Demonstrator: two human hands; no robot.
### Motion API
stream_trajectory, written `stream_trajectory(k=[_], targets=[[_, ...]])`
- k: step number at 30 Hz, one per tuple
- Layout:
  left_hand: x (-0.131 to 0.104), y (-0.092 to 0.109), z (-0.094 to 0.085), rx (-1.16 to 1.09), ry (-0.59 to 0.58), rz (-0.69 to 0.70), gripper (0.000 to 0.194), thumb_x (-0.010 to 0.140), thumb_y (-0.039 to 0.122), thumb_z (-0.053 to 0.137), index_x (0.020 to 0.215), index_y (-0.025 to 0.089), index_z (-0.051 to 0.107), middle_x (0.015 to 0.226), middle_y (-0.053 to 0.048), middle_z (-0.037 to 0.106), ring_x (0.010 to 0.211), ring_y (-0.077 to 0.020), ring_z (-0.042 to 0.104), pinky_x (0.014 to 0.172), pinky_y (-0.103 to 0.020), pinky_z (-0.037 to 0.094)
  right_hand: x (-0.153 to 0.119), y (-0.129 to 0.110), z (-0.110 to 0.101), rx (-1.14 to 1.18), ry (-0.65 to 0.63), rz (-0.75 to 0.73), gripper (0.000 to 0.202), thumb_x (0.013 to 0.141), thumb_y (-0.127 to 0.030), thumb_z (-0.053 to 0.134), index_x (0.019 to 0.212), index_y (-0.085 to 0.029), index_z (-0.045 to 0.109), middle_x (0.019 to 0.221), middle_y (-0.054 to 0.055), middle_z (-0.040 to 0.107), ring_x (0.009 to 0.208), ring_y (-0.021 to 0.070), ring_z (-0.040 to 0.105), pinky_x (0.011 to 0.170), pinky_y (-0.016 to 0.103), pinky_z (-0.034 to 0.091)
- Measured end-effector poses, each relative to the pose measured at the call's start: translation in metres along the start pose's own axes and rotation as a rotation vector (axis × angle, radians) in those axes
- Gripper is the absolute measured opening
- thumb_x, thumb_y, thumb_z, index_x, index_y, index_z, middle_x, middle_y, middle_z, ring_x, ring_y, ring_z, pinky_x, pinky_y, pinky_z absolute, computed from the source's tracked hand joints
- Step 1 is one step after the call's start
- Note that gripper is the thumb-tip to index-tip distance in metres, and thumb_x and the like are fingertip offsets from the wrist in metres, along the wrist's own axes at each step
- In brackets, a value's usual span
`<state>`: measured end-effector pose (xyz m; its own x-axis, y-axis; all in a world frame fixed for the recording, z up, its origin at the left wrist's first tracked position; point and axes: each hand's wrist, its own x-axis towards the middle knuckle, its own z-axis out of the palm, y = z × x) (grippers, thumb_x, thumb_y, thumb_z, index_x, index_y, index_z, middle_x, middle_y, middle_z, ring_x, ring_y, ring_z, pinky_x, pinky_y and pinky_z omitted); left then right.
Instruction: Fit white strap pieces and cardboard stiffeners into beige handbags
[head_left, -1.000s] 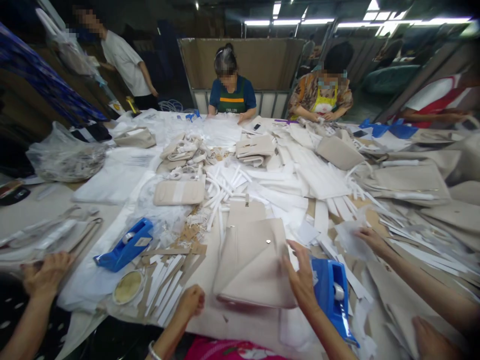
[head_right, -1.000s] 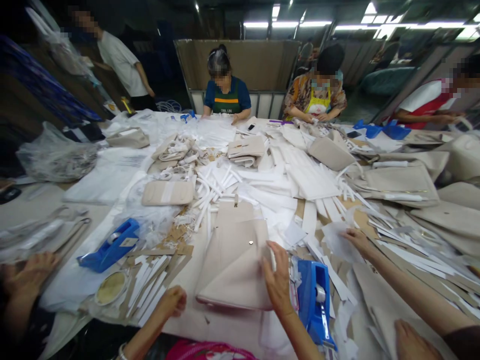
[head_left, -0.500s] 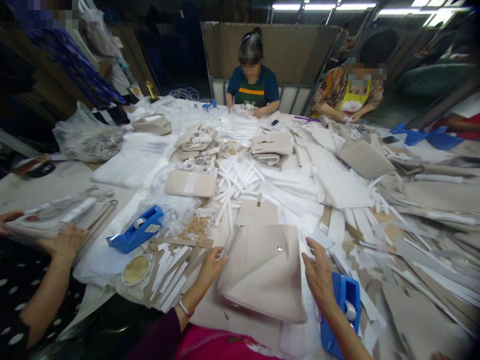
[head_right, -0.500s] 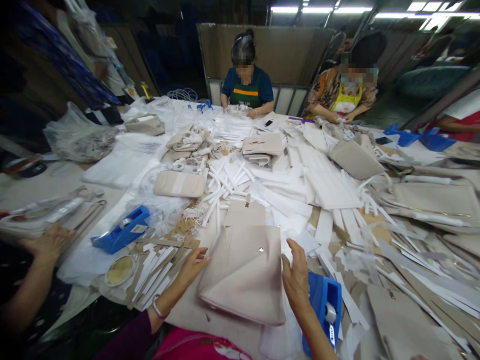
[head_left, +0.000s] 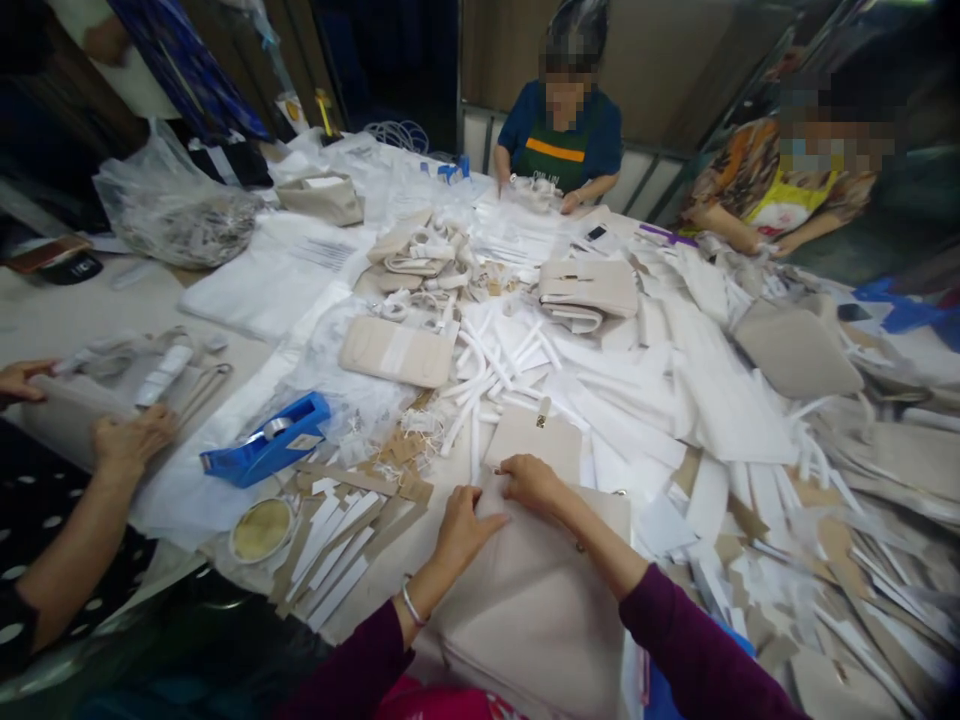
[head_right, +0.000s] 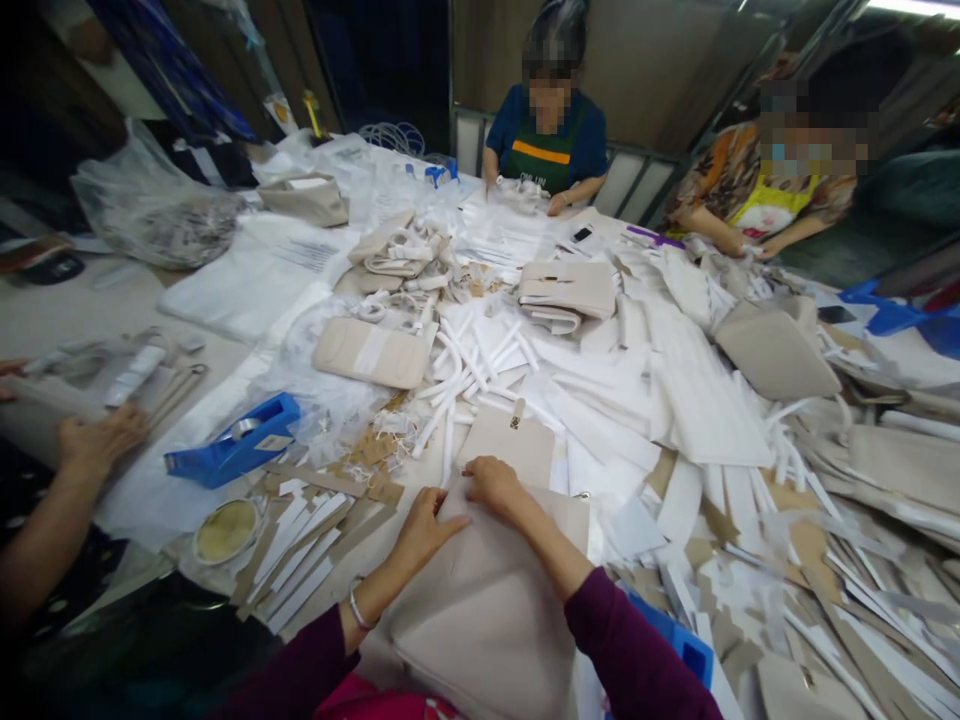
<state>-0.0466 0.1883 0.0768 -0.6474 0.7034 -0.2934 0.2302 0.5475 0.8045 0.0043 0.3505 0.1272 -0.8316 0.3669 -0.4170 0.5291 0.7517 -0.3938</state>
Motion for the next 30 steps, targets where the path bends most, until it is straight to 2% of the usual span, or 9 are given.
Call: stream_trajectory(k=[3, 6, 10, 13, 18, 21, 23, 26, 30], targets=[[0.008, 0.0, -0.006, 0.02, -0.003, -0.059, 0.046, 0.063, 0.044, 0.071, 0.095, 0.015, 0.054, 0.095, -0.009, 0.056, 0.095, -0.0264, 0.054, 0.084, -0.038, 0.042, 0.011, 0.003, 0.009, 0.056, -0.015, -0.011, 0.014, 0.071, -0.021, 0.064, 0.084, -0.021, 0.067, 0.08, 0.002, 0.068, 0.078, 0.0174, 0.061, 0.061, 0.023, 0.033], [0.018, -0.006, -0.007, 0.005, -0.029, -0.115, 0.046, 0.065, 0.044, 0.07, 0.096, 0.016, 0.052, 0.094, -0.008, 0.058, 0.093, -0.0253, 0.055, 0.082, -0.036, 0.042, 0.02, 0.004, 0.028, 0.115, 0.053, 0.042, 0.009, 0.078, -0.023, 0.059, 0.084, -0.021, 0.064, 0.082, 0.001, 0.068, 0.079, 0.0162, 0.06, 0.063, 0.023, 0.032], [0.03, -0.021, 0.002, 0.032, 0.001, -0.144, 0.037, 0.072, 0.045, 0.063, 0.093, 0.017, 0.051, 0.089, -0.006, 0.059, 0.086, -0.0226, 0.057, 0.076, -0.033, 0.042, 0.029, 0.005, 0.059, 0.146, 0.176, 0.12, 0.009, 0.081, -0.021, 0.055, 0.09, -0.021, 0.06, 0.086, 0.001, 0.067, 0.078, 0.0155, 0.058, 0.063, 0.023, 0.032], [0.036, -0.03, 0.011, 0.067, 0.063, -0.136, 0.027, 0.078, 0.041, 0.057, 0.09, 0.018, 0.05, 0.082, -0.004, 0.059, 0.079, -0.0205, 0.057, 0.072, -0.031, 0.041, 0.034, 0.004, 0.075, 0.094, 0.27, 0.078, 0.007, 0.083, -0.017, 0.052, 0.087, -0.02, 0.057, 0.085, 0.002, 0.065, 0.076, 0.0153, 0.056, 0.064, 0.024, 0.033], [0.047, -0.039, 0.018, 0.214, 0.144, -0.048, 0.021, 0.089, 0.036, 0.035, 0.08, 0.02, 0.047, 0.067, -0.001, 0.053, 0.063, -0.0181, 0.052, 0.062, -0.029, 0.037, 0.04, -0.003, 0.07, -0.006, 0.333, 0.009, 0.007, 0.084, -0.016, 0.051, 0.084, -0.018, 0.058, 0.086, 0.006, 0.062, 0.083, 0.0197, 0.053, 0.075, 0.029, 0.037], [0.053, -0.044, 0.018, 0.256, 0.151, -0.013, 0.026, 0.09, 0.033, 0.028, 0.077, 0.021, 0.046, 0.064, -0.002, 0.052, 0.059, -0.0179, 0.049, 0.059, -0.03, 0.034, 0.024, -0.006, 0.055, -0.012, 0.395, 0.002, 0.026, 0.084, -0.017, 0.052, 0.109, -0.015, 0.056, 0.109, 0.012, 0.061, 0.103, 0.0237, 0.05, 0.087, 0.035, 0.038], [0.056, -0.047, 0.018, 0.26, 0.15, -0.002, 0.026, 0.09, 0.032, 0.028, 0.076, 0.02, 0.046, 0.065, -0.002, 0.052, 0.057, -0.0176, 0.048, 0.058, -0.03, 0.034, 0.001, -0.006, 0.052, -0.021, 0.443, -0.033, 0.045, 0.085, -0.018, 0.051, 0.129, -0.012, 0.044, 0.131, 0.015, 0.05, 0.122, 0.0256, 0.039, 0.1, 0.041, 0.031], [0.059, -0.051, 0.019, 0.255, 0.145, 0.01, 0.025, 0.089, 0.031, 0.028, 0.076, 0.02, 0.047, 0.066, -0.002, 0.052, 0.058, -0.0172, 0.048, 0.06, -0.03, 0.035, -0.038, -0.007, 0.066, -0.024, 0.406, -0.119, 0.054, 0.088, -0.022, 0.049, 0.139, -0.015, 0.034, 0.144, 0.011, 0.037, 0.135, 0.0259, 0.025, 0.11, 0.047, 0.018], [0.063, -0.056, 0.017, 0.244, 0.117, 0.018, 0.024, 0.088, 0.029, 0.03, 0.072, 0.021, 0.047, 0.062, 0.0, 0.049, 0.056, -0.0162, 0.047, 0.062, -0.03, 0.038, -0.064, -0.01, 0.095, -0.005, 0.307, -0.207, 0.058, 0.09, -0.029, 0.047, 0.143, -0.02, 0.027, 0.148, 0.008, 0.031, 0.137, 0.0257, 0.023, 0.111, 0.052, 0.014]])
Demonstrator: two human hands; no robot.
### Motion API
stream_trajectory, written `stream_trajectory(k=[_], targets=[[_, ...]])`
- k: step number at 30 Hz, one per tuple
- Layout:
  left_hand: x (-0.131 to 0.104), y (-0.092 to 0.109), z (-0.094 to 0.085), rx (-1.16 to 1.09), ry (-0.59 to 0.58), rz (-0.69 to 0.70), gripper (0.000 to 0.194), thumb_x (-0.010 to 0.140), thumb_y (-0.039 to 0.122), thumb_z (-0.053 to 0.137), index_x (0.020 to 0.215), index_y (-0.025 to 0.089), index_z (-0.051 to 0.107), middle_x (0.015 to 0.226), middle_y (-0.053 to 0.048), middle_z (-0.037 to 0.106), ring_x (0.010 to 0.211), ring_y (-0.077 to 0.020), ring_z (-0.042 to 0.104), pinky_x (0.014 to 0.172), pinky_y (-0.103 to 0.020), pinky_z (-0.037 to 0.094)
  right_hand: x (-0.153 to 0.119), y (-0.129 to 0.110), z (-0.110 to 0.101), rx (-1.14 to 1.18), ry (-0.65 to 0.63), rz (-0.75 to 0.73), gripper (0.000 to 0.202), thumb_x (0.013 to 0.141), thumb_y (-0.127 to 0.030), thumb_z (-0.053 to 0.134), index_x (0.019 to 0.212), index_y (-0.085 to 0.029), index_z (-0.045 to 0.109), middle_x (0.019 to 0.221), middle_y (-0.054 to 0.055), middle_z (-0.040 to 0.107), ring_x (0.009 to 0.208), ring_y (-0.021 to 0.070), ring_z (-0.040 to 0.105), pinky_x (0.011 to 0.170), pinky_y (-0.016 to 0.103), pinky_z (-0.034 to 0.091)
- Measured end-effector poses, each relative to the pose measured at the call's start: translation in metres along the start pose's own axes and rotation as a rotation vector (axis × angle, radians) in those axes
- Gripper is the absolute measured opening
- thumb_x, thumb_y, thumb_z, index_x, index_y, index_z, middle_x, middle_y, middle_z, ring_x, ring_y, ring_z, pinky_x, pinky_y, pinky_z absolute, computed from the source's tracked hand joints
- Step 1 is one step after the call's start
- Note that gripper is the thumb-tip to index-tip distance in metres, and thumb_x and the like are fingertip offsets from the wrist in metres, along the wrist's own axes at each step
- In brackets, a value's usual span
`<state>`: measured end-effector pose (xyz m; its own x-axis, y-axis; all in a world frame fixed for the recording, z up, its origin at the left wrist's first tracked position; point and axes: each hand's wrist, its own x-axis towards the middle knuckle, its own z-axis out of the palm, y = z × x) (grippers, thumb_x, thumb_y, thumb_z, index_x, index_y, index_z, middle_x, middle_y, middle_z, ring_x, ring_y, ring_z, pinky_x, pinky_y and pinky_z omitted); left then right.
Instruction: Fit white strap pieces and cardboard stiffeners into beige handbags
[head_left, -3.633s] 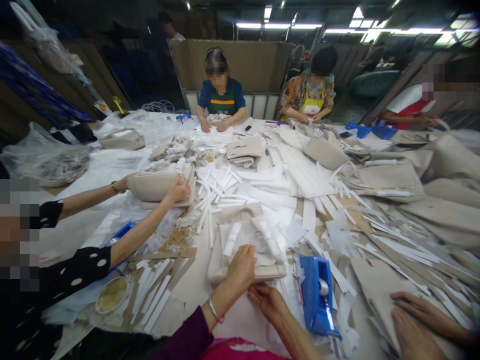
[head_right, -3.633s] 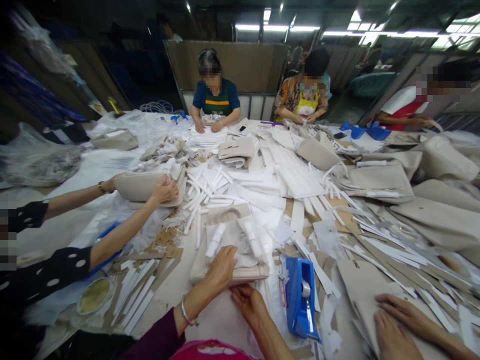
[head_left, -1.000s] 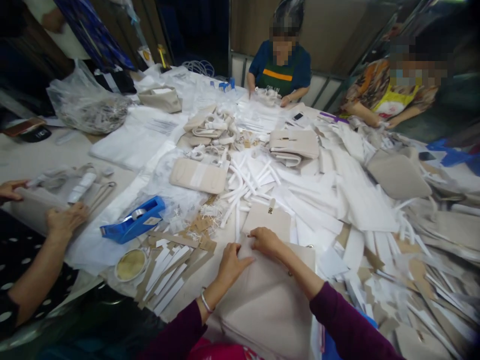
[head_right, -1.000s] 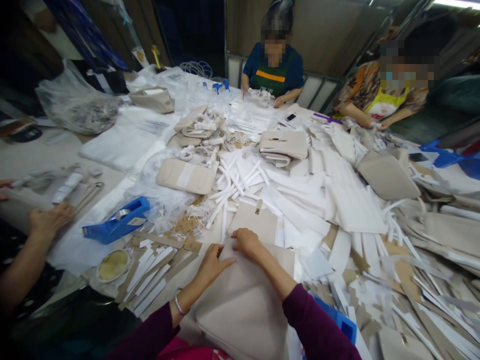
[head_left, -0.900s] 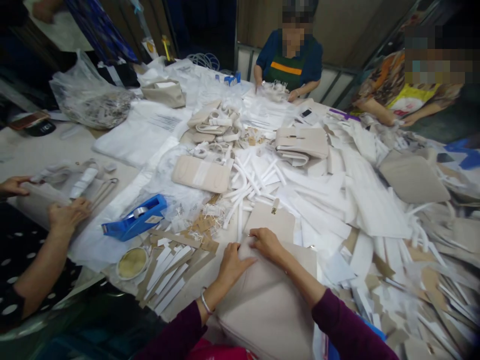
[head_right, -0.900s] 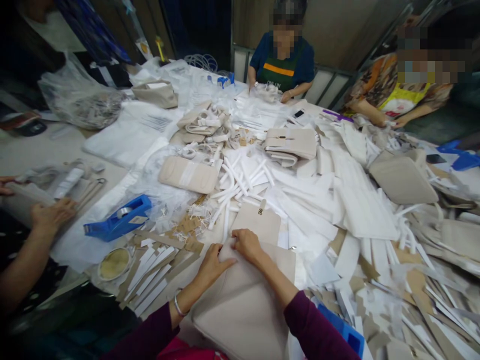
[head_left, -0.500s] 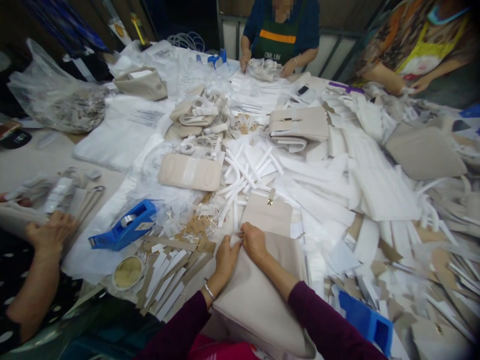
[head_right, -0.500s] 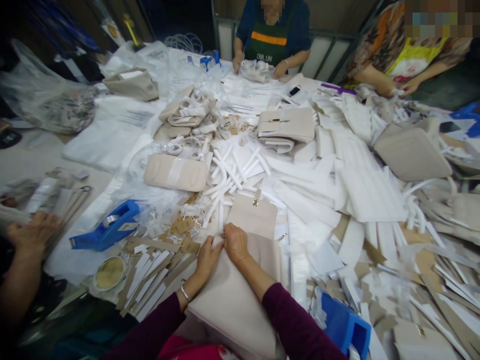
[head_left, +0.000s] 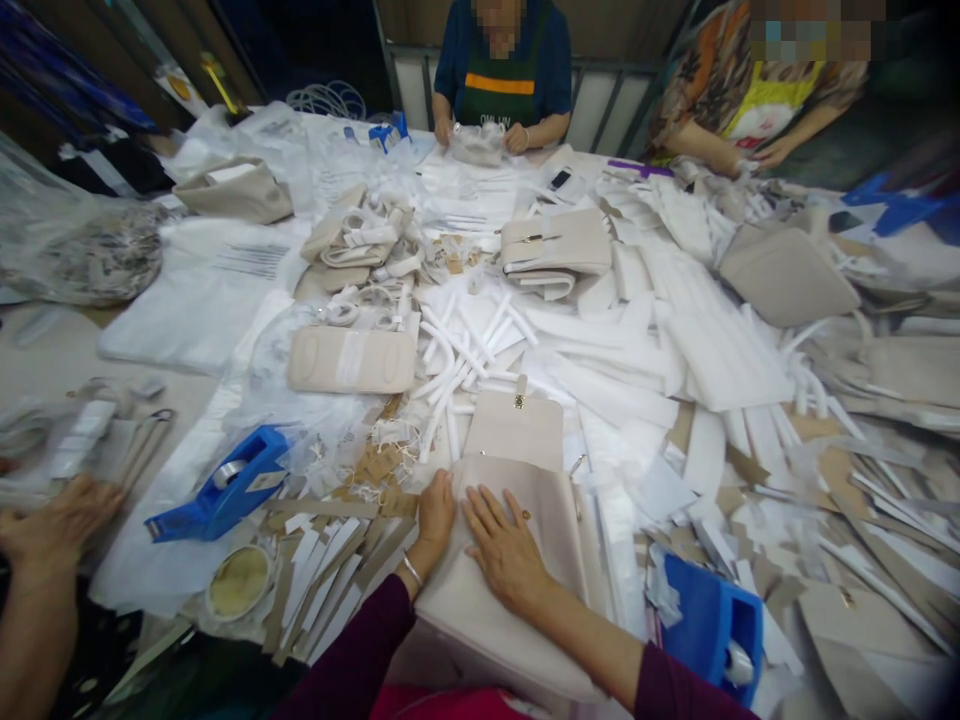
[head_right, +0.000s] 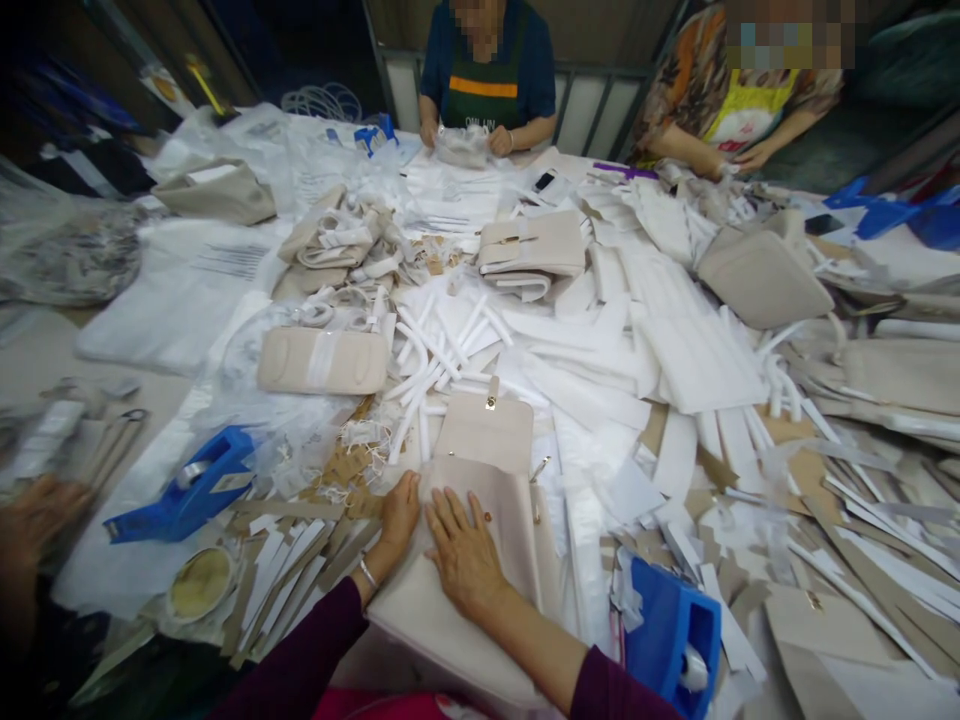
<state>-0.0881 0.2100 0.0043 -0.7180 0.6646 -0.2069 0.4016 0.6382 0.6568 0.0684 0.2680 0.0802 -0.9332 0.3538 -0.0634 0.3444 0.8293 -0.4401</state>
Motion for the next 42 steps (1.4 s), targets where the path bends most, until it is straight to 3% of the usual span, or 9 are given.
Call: stream_trajectory(k=[8, 13, 18, 23, 27, 33, 36, 39, 42], targets=[[-0.007, 0.053, -0.04, -0.121, 0.029, 0.281, 0.021, 0.083, 0.017, 0.038, 0.1, 0.019, 0.051, 0.102, -0.008, 0.054, 0.103, -0.0211, 0.049, 0.095, -0.04, 0.038, 0.002, 0.002, 0.004, 0.06, 0.005, -0.061, 0.059, 0.089, -0.037, 0.05, 0.142, -0.022, 0.031, 0.147, 0.006, 0.034, 0.138, 0.028, 0.018, 0.112, 0.056, 0.011], [-0.016, 0.092, -0.033, -0.245, -0.477, 0.615, 0.025, 0.081, 0.017, 0.047, 0.102, 0.023, 0.06, 0.11, -0.007, 0.052, 0.11, -0.0221, 0.044, 0.099, -0.04, 0.036, 0.008, 0.003, 0.013, 0.107, -0.052, -0.039, 0.045, 0.09, -0.019, 0.04, 0.134, -0.016, 0.045, 0.132, 0.014, 0.051, 0.127, 0.0265, 0.039, 0.108, 0.053, 0.023], [-0.007, 0.074, -0.018, -0.215, -0.565, 0.588, 0.022, 0.08, 0.029, 0.054, 0.1, 0.021, 0.059, 0.109, -0.008, 0.047, 0.109, -0.0243, 0.042, 0.1, -0.043, 0.033, 0.001, -0.005, -0.004, 0.18, -0.222, -0.141, 0.043, 0.087, -0.019, 0.042, 0.13, -0.022, 0.051, 0.136, 0.012, 0.047, 0.133, 0.0304, 0.029, 0.107, 0.059, 0.018], [0.001, 0.057, -0.017, -0.164, -0.589, 0.62, 0.019, 0.082, 0.031, 0.051, 0.098, 0.021, 0.054, 0.106, -0.006, 0.047, 0.108, -0.0235, 0.042, 0.099, -0.042, 0.032, -0.048, -0.041, -0.035, 0.395, -0.37, -0.245, 0.059, 0.089, -0.032, 0.044, 0.143, -0.034, 0.023, 0.148, 0.002, 0.032, 0.139, 0.0268, 0.015, 0.108, 0.06, 0.009], [-0.002, 0.057, -0.01, -0.12, -0.536, 0.624, 0.016, 0.078, 0.025, 0.051, 0.093, 0.021, 0.052, 0.104, -0.005, 0.048, 0.106, -0.0234, 0.042, 0.098, -0.042, 0.033, -0.073, -0.051, -0.036, 0.363, -0.212, -0.262, 0.065, 0.089, -0.035, 0.046, 0.146, -0.025, 0.016, 0.148, 0.005, 0.033, 0.139, 0.0228, 0.017, 0.111, 0.052, 0.015], [-0.007, 0.068, -0.011, -0.101, -0.461, 0.603, 0.026, 0.065, 0.011, 0.046, 0.089, 0.021, 0.049, 0.098, -0.004, 0.047, 0.102, -0.0227, 0.044, 0.098, -0.043, 0.035, -0.076, -0.047, -0.041, 0.397, 0.031, -0.332, 0.042, 0.092, -0.035, 0.043, 0.132, -0.024, 0.042, 0.138, 0.003, 0.047, 0.13, 0.0171, 0.036, 0.107, 0.036, 0.029], [-0.01, 0.074, -0.013, -0.104, -0.425, 0.581, 0.032, 0.063, 0.01, 0.043, 0.093, 0.021, 0.048, 0.097, -0.004, 0.047, 0.1, -0.0227, 0.046, 0.097, -0.044, 0.037, -0.08, -0.039, -0.059, 0.492, 0.351, -0.094, 0.034, 0.091, -0.017, 0.037, 0.122, -0.023, 0.051, 0.131, 0.003, 0.052, 0.121, 0.012, 0.044, 0.103, 0.028, 0.034], [-0.012, 0.082, -0.012, -0.114, -0.377, 0.536, 0.051, 0.06, 0.008, 0.044, 0.11, 0.02, 0.045, 0.106, -0.006, 0.046, 0.104, -0.0227, 0.046, 0.096, -0.043, 0.039, -0.088, -0.01, -0.067, 0.488, 0.723, 0.442, 0.041, 0.087, -0.012, 0.036, 0.125, -0.021, 0.047, 0.131, 0.008, 0.048, 0.123, 0.0179, 0.041, 0.105, 0.038, 0.032], [-0.011, 0.103, -0.008, -0.09, -0.348, 0.481, 0.065, 0.059, 0.008, 0.046, 0.123, 0.02, 0.039, 0.117, -0.009, 0.042, 0.109, -0.0238, 0.044, 0.094, -0.043, 0.04, -0.093, 0.03, -0.056, 0.58, 0.798, 0.864, 0.047, 0.081, -0.018, 0.047, 0.127, -0.016, 0.043, 0.123, 0.013, 0.051, 0.115, 0.0245, 0.047, 0.1, 0.044, 0.037]])
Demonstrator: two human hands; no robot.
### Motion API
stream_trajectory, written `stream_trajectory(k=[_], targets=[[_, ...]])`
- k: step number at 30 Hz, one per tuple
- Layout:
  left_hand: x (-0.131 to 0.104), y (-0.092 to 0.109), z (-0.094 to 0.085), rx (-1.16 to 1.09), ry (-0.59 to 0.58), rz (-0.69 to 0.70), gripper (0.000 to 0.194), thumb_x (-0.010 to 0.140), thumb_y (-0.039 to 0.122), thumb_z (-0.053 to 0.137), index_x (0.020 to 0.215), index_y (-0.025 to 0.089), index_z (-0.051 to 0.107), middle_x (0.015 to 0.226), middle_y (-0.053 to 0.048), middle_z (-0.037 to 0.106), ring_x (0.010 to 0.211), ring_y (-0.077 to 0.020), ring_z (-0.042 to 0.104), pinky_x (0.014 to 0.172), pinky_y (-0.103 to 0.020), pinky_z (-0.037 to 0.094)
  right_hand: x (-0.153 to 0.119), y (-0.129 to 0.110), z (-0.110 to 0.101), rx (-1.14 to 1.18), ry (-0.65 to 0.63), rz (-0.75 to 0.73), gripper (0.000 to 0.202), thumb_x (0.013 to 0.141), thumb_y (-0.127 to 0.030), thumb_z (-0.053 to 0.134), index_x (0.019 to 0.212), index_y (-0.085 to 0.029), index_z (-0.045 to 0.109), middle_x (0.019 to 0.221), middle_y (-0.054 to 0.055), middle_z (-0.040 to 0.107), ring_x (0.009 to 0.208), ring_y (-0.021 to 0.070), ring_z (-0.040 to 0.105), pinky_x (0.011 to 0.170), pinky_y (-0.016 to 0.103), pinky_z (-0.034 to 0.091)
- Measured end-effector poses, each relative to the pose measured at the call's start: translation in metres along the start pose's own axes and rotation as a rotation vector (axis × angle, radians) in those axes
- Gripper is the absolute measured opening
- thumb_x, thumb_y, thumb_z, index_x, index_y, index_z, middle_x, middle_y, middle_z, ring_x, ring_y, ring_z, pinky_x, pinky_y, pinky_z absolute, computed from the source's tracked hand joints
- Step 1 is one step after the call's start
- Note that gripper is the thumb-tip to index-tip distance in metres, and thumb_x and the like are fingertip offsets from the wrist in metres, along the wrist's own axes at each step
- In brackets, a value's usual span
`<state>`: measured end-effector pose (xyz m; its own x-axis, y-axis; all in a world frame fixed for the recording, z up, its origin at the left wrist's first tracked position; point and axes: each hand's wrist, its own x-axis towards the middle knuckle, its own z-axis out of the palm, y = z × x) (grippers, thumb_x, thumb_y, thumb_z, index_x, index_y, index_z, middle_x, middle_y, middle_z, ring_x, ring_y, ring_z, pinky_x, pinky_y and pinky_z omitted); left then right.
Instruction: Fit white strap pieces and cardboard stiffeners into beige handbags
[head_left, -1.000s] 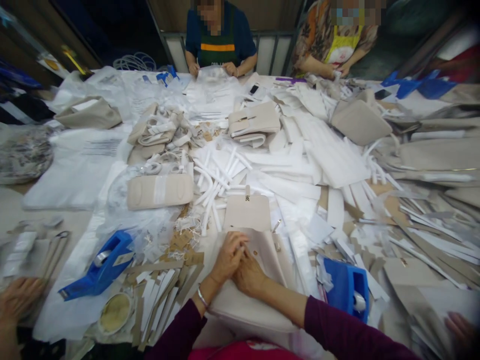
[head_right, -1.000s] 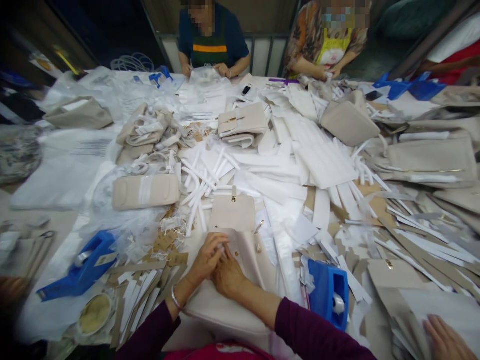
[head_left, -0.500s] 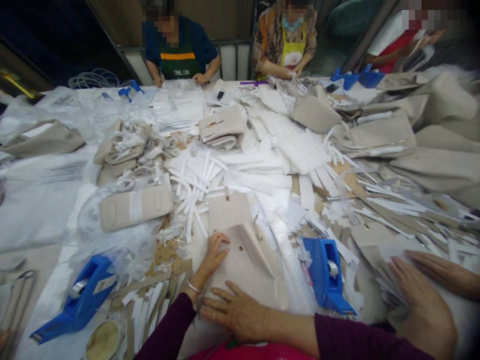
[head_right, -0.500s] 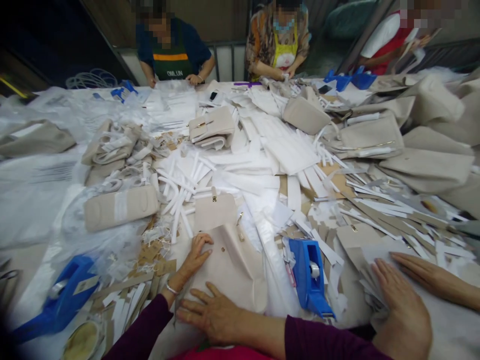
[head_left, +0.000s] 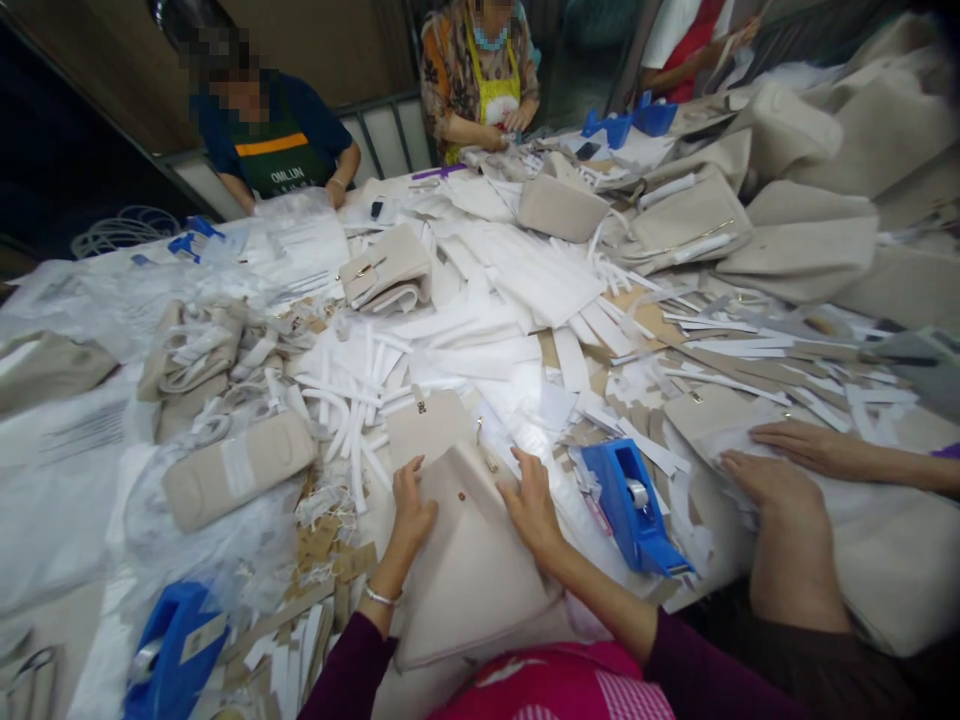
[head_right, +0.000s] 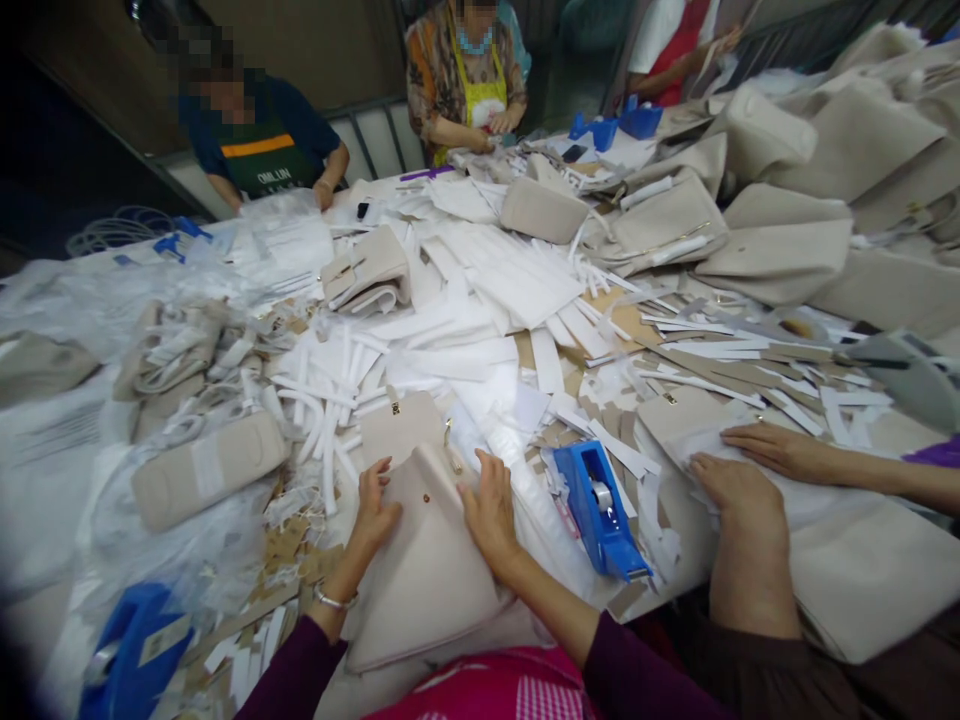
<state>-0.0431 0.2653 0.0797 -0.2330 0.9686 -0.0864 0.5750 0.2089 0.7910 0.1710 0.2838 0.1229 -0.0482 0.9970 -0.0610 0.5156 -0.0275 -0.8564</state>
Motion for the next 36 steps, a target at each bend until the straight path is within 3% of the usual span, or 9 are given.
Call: stream_trajectory(k=[3, 5, 8, 11, 16, 21, 26, 29, 36], targets=[[0.018, 0.034, 0.002, 0.015, -0.03, -0.008, 0.045, 0.074, 0.02, 0.046, 0.119, 0.022, 0.045, 0.119, -0.008, 0.044, 0.113, -0.0246, 0.043, 0.095, -0.044, 0.038, 0.012, 0.021, 0.009, 0.089, -0.075, 0.185, 0.04, 0.076, -0.019, 0.05, 0.116, -0.017, 0.051, 0.109, 0.009, 0.057, 0.102, 0.0235, 0.054, 0.092, 0.041, 0.044], [0.03, 0.061, 0.003, 0.074, -0.1, 0.015, 0.027, 0.083, 0.033, 0.044, 0.105, 0.022, 0.053, 0.109, -0.007, 0.052, 0.109, -0.0246, 0.046, 0.096, -0.044, 0.036, 0.011, 0.02, 0.014, 0.124, -0.055, 0.173, 0.038, 0.074, -0.017, 0.05, 0.112, -0.019, 0.053, 0.106, 0.007, 0.057, 0.101, 0.0231, 0.053, 0.093, 0.04, 0.043], [0.047, 0.093, 0.001, 0.308, -0.217, 0.017, 0.03, 0.077, 0.048, 0.053, 0.082, 0.018, 0.059, 0.083, -0.006, 0.059, 0.089, -0.0262, 0.052, 0.088, -0.043, 0.038, 0.004, 0.005, 0.015, 0.137, -0.004, 0.096, 0.039, 0.072, -0.013, 0.049, 0.11, -0.021, 0.053, 0.104, 0.007, 0.055, 0.104, 0.0232, 0.05, 0.095, 0.04, 0.041], [0.058, 0.104, -0.008, 0.322, -0.474, -0.067, 0.034, 0.073, 0.049, 0.058, 0.072, 0.015, 0.062, 0.068, -0.005, 0.06, 0.072, -0.0237, 0.054, 0.073, -0.036, 0.042, -0.001, -0.004, 0.01, 0.173, -0.026, 0.065, 0.04, 0.07, -0.011, 0.049, 0.108, -0.021, 0.055, 0.103, 0.006, 0.055, 0.104, 0.0223, 0.049, 0.095, 0.039, 0.041], [0.05, 0.101, -0.037, -0.138, -0.798, -0.179, 0.03, 0.075, 0.036, 0.056, 0.091, 0.013, 0.069, 0.085, -0.005, 0.069, 0.08, -0.0231, 0.06, 0.074, -0.031, 0.046, 0.004, 0.009, -0.013, 0.373, 0.04, 0.227, 0.032, 0.076, -0.018, 0.047, 0.107, -0.019, 0.058, 0.098, 0.006, 0.059, 0.089, 0.0184, 0.056, 0.084, 0.035, 0.047], [0.033, 0.1, -0.047, -0.316, -0.775, -0.283, 0.039, 0.075, 0.029, 0.059, 0.111, 0.016, 0.065, 0.104, -0.006, 0.069, 0.098, -0.0268, 0.06, 0.085, -0.035, 0.047, 0.001, 0.005, -0.037, 0.464, 0.118, 0.255, 0.033, 0.086, -0.024, 0.042, 0.115, -0.021, 0.056, 0.113, 0.007, 0.059, 0.102, 0.0187, 0.055, 0.092, 0.036, 0.043], [0.036, 0.097, -0.047, -0.308, -0.662, -0.348, 0.04, 0.074, 0.036, 0.063, 0.107, 0.013, 0.066, 0.094, -0.006, 0.071, 0.084, -0.0253, 0.064, 0.074, -0.032, 0.051, -0.006, -0.011, -0.017, 0.42, -0.27, 0.143, 0.038, 0.087, -0.03, 0.046, 0.124, -0.024, 0.054, 0.122, 0.005, 0.057, 0.115, 0.0206, 0.05, 0.103, 0.04, 0.036], [0.04, 0.094, -0.048, -0.331, -0.608, -0.364, 0.04, 0.072, 0.038, 0.064, 0.102, 0.011, 0.068, 0.085, -0.005, 0.072, 0.075, -0.0226, 0.064, 0.066, -0.028, 0.05, -0.004, -0.009, -0.006, 0.425, -0.361, 0.08, 0.039, 0.089, -0.031, 0.044, 0.127, -0.025, 0.053, 0.121, 0.004, 0.057, 0.115, 0.0194, 0.049, 0.104, 0.038, 0.036], [0.041, 0.09, -0.05, -0.367, -0.658, -0.358, 0.037, 0.072, 0.037, 0.063, 0.099, 0.013, 0.069, 0.091, -0.006, 0.071, 0.073, -0.0218, 0.063, 0.065, -0.029, 0.05, -0.012, -0.013, -0.009, 0.286, -0.096, 0.16, 0.036, 0.092, -0.03, 0.04, 0.124, -0.029, 0.055, 0.105, 0.005, 0.052, 0.105, 0.0192, 0.05, 0.096, 0.036, 0.041]])
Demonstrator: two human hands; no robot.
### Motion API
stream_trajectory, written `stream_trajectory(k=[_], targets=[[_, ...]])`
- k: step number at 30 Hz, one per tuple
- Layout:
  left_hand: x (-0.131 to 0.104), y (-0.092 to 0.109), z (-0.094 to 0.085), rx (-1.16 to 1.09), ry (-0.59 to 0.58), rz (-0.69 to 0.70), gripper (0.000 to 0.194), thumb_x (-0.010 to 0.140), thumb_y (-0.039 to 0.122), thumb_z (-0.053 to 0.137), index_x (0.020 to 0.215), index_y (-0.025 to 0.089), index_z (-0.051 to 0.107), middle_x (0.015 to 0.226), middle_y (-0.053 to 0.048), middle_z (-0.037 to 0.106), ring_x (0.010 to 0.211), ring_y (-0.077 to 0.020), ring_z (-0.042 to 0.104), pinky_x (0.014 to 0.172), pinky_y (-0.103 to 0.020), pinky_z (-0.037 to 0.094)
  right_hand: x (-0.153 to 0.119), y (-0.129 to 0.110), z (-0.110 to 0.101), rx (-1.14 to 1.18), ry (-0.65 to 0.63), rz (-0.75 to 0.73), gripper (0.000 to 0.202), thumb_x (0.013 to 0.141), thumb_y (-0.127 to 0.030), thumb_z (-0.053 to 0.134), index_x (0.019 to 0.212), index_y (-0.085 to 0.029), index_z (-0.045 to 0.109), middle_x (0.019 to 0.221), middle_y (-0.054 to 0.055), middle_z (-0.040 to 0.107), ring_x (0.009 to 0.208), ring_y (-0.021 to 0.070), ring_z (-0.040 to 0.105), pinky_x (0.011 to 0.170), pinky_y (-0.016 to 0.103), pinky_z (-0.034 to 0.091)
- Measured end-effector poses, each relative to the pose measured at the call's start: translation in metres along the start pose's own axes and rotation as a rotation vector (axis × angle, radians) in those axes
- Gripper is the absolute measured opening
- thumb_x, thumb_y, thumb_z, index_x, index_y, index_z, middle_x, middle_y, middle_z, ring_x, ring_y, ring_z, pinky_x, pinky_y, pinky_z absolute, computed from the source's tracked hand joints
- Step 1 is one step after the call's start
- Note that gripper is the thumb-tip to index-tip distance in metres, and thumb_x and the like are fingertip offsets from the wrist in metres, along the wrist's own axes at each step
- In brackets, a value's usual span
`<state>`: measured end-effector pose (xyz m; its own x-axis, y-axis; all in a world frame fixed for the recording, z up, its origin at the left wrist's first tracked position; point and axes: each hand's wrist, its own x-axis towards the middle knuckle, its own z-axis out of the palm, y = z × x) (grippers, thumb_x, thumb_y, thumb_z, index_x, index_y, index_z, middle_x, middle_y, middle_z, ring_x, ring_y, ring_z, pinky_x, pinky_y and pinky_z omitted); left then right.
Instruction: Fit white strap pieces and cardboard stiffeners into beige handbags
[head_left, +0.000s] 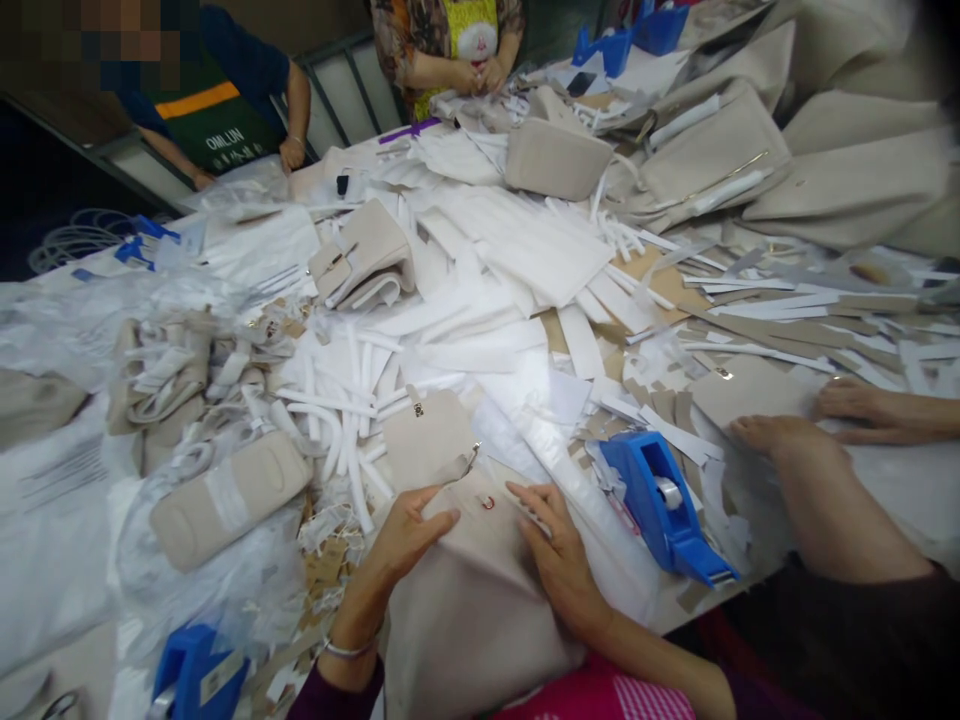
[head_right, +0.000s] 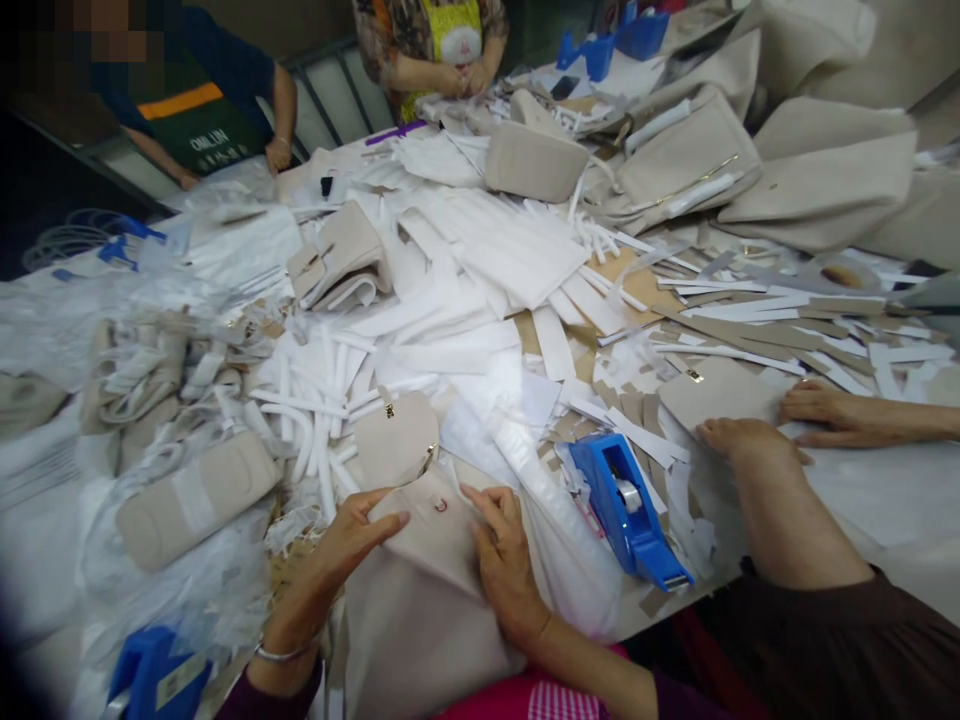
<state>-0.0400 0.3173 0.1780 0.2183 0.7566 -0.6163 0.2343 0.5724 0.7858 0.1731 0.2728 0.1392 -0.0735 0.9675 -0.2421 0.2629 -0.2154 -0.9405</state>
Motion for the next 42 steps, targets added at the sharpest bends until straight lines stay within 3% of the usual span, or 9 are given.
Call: stream_trajectory(k=[6, 16, 20, 24, 28, 32, 38, 42], targets=[[-0.002, 0.003, 0.0, -0.063, -0.019, -0.017, 0.036, 0.072, 0.035, 0.063, 0.1, 0.012, 0.069, 0.084, -0.005, 0.071, 0.071, -0.0207, 0.062, 0.063, -0.028, 0.049, -0.016, -0.014, 0.004, -0.061, -0.164, -0.049, 0.042, 0.094, -0.027, 0.036, 0.134, -0.034, 0.043, 0.12, 0.004, 0.047, 0.116, 0.0182, 0.045, 0.101, 0.034, 0.039], [-0.011, 0.005, 0.002, -0.127, 0.076, -0.069, 0.034, 0.068, 0.034, 0.067, 0.093, 0.011, 0.069, 0.074, -0.004, 0.069, 0.063, -0.0182, 0.059, 0.055, -0.025, 0.046, -0.023, -0.02, 0.009, -0.255, -0.06, -0.112, 0.048, 0.092, -0.026, 0.036, 0.14, -0.032, 0.033, 0.131, 0.007, 0.04, 0.123, 0.025, 0.037, 0.105, 0.047, 0.032], [-0.012, 0.002, 0.002, -0.232, 0.071, -0.029, 0.029, 0.067, 0.031, 0.068, 0.088, 0.011, 0.07, 0.068, -0.002, 0.067, 0.057, -0.0143, 0.055, 0.051, -0.022, 0.043, -0.021, -0.021, 0.007, -0.135, -0.2, -0.079, 0.043, 0.093, -0.027, 0.035, 0.135, -0.033, 0.041, 0.129, 0.005, 0.045, 0.122, 0.0224, 0.039, 0.106, 0.043, 0.032], [-0.01, -0.003, 0.007, -0.37, 0.061, 0.003, 0.027, 0.066, 0.031, 0.068, 0.085, 0.011, 0.069, 0.064, -0.001, 0.065, 0.051, -0.0113, 0.052, 0.048, -0.02, 0.04, -0.006, -0.027, 0.006, 0.002, -0.335, 0.031, 0.043, 0.093, -0.035, 0.038, 0.136, -0.031, 0.04, 0.128, 0.005, 0.049, 0.12, 0.0215, 0.041, 0.106, 0.042, 0.03], [-0.004, -0.009, 0.009, -0.397, 0.091, 0.012, 0.027, 0.067, 0.03, 0.068, 0.085, 0.01, 0.067, 0.064, -0.002, 0.063, 0.05, -0.0104, 0.049, 0.047, -0.02, 0.039, 0.016, -0.031, 0.012, 0.043, -0.476, 0.045, 0.047, 0.084, -0.046, 0.054, 0.126, -0.024, 0.052, 0.11, 0.007, 0.053, 0.105, 0.0223, 0.049, 0.094, 0.039, 0.04], [0.006, -0.007, 0.008, -0.328, 0.076, 0.016, 0.026, 0.066, 0.031, 0.066, 0.082, 0.01, 0.065, 0.066, -0.002, 0.061, 0.055, -0.0119, 0.05, 0.049, -0.021, 0.04, 0.033, -0.027, 0.024, 0.099, -0.409, 0.147, 0.055, 0.068, -0.045, 0.071, 0.114, -0.02, 0.057, 0.102, 0.005, 0.056, 0.092, 0.0203, 0.054, 0.083, 0.035, 0.045], [0.027, -0.002, 0.001, -0.187, -0.025, 0.089, 0.023, 0.059, 0.019, 0.058, 0.081, 0.013, 0.057, 0.067, 0.003, 0.052, 0.06, -0.0114, 0.046, 0.053, -0.02, 0.036, 0.05, -0.017, 0.04, 0.328, -0.345, 0.34, 0.035, 0.066, -0.035, 0.07, 0.095, -0.017, 0.061, 0.085, 0.003, 0.064, 0.081, 0.0202, 0.059, 0.072, 0.032, 0.047], [0.035, 0.002, -0.004, 0.055, -0.051, 0.178, 0.015, 0.058, 0.012, 0.052, 0.072, 0.016, 0.05, 0.066, 0.005, 0.047, 0.063, -0.0108, 0.044, 0.057, -0.021, 0.035, 0.057, -0.015, 0.047, 0.472, -0.298, 0.423, 0.03, 0.062, -0.03, 0.071, 0.087, -0.017, 0.06, 0.083, 0.002, 0.065, 0.077, 0.0199, 0.06, 0.069, 0.03, 0.047]])
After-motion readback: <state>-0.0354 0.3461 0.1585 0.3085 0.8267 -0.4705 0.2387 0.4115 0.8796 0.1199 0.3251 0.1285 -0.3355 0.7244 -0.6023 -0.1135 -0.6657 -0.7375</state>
